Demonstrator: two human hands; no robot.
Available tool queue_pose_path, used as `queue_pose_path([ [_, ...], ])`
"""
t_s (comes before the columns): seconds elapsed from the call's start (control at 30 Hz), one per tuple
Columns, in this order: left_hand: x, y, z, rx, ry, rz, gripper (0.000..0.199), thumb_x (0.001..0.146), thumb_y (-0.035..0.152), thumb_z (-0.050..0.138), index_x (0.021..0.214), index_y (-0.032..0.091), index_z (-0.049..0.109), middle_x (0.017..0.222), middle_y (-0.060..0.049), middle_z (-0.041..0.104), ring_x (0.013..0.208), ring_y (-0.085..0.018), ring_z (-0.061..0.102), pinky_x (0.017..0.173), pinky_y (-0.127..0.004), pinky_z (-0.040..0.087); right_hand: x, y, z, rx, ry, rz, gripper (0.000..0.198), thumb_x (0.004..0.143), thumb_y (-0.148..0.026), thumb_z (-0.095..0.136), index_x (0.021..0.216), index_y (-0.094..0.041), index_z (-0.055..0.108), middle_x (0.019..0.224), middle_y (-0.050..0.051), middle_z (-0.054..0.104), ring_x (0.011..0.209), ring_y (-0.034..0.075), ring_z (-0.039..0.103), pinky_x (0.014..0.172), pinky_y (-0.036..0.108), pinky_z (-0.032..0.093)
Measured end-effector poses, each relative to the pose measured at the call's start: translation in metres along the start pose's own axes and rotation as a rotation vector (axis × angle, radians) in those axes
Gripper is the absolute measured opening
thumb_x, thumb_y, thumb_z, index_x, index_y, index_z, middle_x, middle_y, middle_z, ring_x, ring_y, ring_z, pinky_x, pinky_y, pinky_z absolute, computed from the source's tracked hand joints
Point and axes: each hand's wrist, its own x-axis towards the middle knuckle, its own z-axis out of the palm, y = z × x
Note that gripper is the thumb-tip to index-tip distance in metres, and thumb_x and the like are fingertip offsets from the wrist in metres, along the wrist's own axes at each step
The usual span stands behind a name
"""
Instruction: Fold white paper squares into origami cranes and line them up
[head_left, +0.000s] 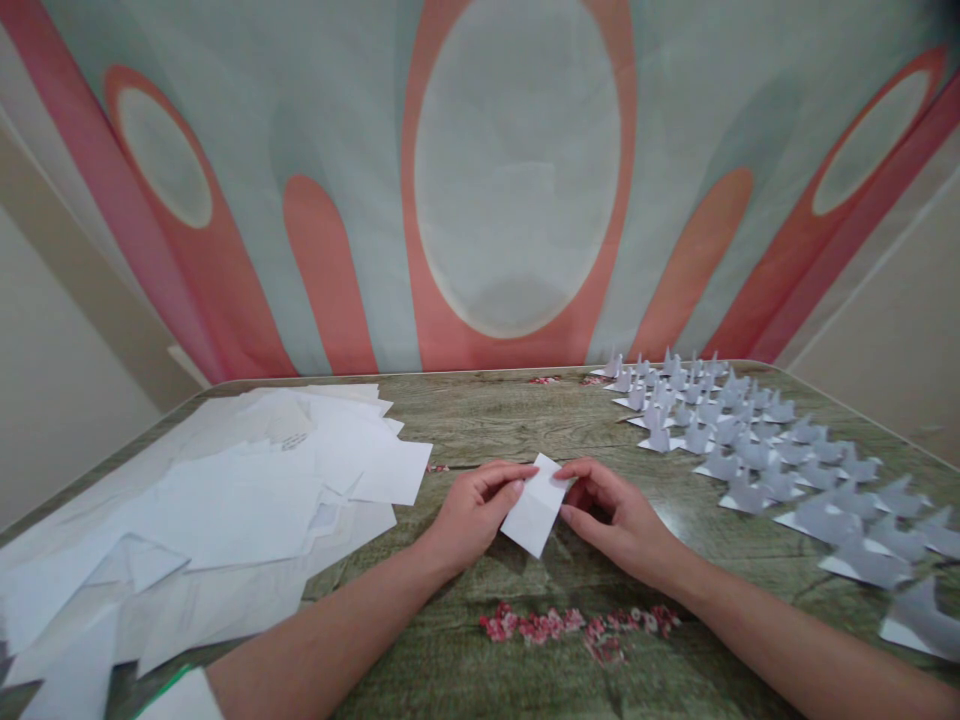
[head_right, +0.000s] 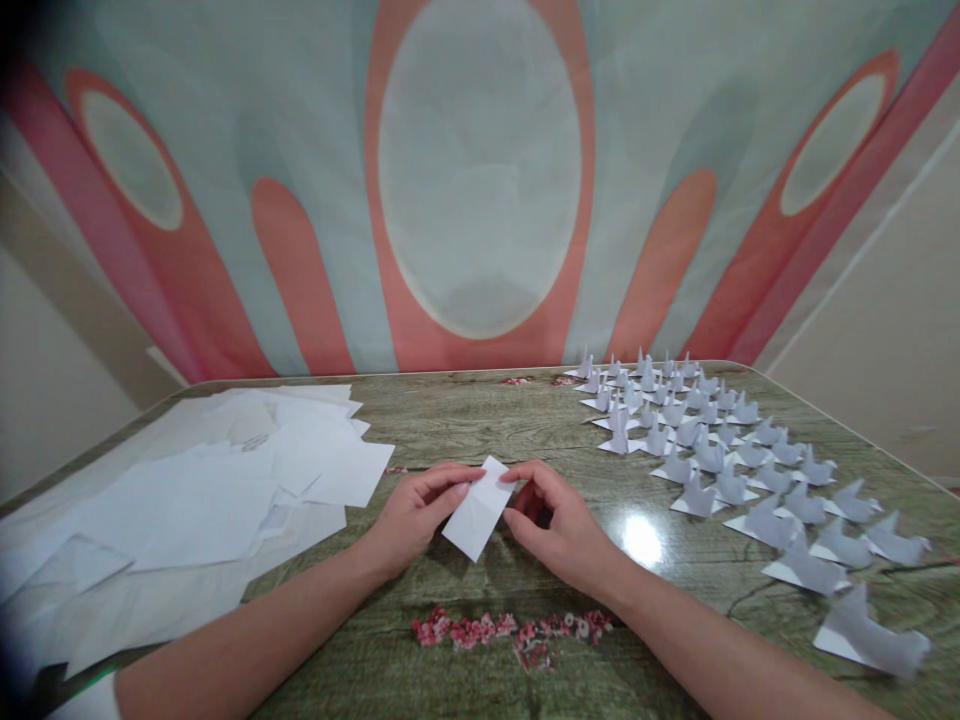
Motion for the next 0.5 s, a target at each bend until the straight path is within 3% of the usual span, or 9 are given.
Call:
queue_pose_path([
  [0.23,-0.0004,0.0011,0.0005,-0.005,-0.011,0.003,0.025,0.083,0.025,0.052,0.102,0.018,0.065,0.1,-0.006,0.061,0.091,-0.018,0.056,0.078,-0.027,0.043,0.0004,-0.0006,0.0007,-0.006,-0.011,-0.018,0.026,0.079,-0.022,0.055,0.103,-0.021,0.045,0.069,-0.003,0.049,0.063,0.012,0.048,0.056,0.024,0.038],
  [0.5,-0.0008,-0.0004,0.0018,-0.037,-0.039,0.031,0.026,0.08,0.025,0.056,0.103,0.017,0.064,0.102,-0.007,0.06,0.092,-0.018,0.056,0.079,-0.028,0.045,0.0011,-0.0017,0.0004,-0.017,0.009,-0.127,0.019,0.079,-0.02,0.055,0.097,-0.022,0.05,0.093,0.002,0.046,0.066,0.01,0.049,0.059,0.024,0.041],
])
